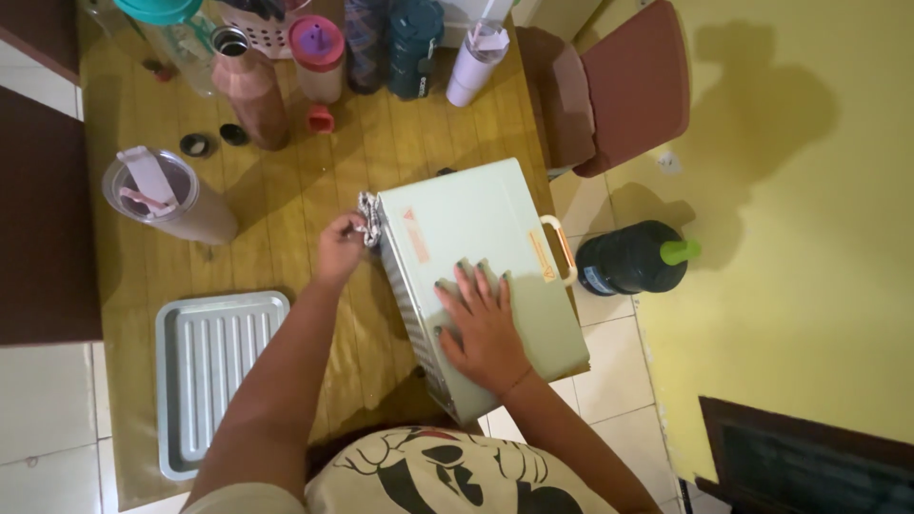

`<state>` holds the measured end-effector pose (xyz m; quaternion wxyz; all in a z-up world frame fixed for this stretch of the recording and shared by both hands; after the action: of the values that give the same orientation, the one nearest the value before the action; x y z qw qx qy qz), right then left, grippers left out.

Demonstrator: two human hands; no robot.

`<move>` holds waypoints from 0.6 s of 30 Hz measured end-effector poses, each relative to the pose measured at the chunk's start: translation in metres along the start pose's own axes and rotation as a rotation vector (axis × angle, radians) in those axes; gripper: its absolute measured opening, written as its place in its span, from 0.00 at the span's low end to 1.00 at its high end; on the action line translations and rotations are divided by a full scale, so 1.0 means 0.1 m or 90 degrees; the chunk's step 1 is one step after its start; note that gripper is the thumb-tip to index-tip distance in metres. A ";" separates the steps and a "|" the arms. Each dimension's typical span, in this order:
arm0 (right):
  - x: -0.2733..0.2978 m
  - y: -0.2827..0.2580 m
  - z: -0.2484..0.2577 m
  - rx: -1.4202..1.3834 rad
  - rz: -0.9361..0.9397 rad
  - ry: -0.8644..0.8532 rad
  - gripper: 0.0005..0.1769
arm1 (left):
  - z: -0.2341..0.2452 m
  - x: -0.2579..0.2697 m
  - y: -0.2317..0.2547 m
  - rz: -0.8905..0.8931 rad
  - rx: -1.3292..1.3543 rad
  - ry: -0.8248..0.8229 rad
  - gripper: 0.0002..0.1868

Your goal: Cleaning the interior and exterior surfaces of a toaster oven using a cloth.

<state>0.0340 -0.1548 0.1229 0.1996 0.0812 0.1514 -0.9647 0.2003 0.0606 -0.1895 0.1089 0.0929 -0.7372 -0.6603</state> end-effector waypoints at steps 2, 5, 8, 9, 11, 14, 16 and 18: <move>0.00 0.02 -0.02 -0.004 0.001 0.008 0.34 | -0.03 0.00 0.52 -0.169 0.120 -0.016 0.12; -0.02 0.03 -0.02 -0.008 0.002 0.008 0.34 | -0.09 0.21 1.45 -0.184 0.200 -0.044 0.14; -0.01 0.03 -0.02 0.001 0.007 -0.002 0.34 | -0.10 0.35 1.79 -0.356 0.088 -0.027 0.15; -0.02 0.04 -0.04 0.002 0.010 -0.001 0.34 | -0.11 0.33 1.70 -0.359 0.088 -0.026 0.15; -0.01 0.05 -0.05 0.012 0.013 0.001 0.34 | -0.13 0.31 1.49 -0.315 0.078 0.006 0.14; 0.00 0.04 -0.04 0.014 0.011 0.003 0.34 | -0.11 0.15 0.33 -0.067 0.062 0.031 0.10; -0.02 0.04 -0.04 0.012 0.008 0.005 0.34 | -0.11 0.04 -0.35 0.016 0.110 0.030 0.11; -0.01 0.04 -0.04 0.008 0.003 0.002 0.34 | -0.12 0.02 -0.54 0.105 0.157 0.029 0.11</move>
<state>0.0374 -0.1567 0.1182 0.2013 0.0847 0.1451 -0.9650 0.2014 0.0425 -0.2419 0.1671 0.0598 -0.8152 -0.5513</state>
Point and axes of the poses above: each hand's wrist, its own x-axis away from the middle knuckle, its own z-axis out of the back of the hand, y = z × x, the point moved 3 cm from there along -x, towards the middle knuckle, and after that the axes turned 9 degrees about y, right-handed, at the moved point
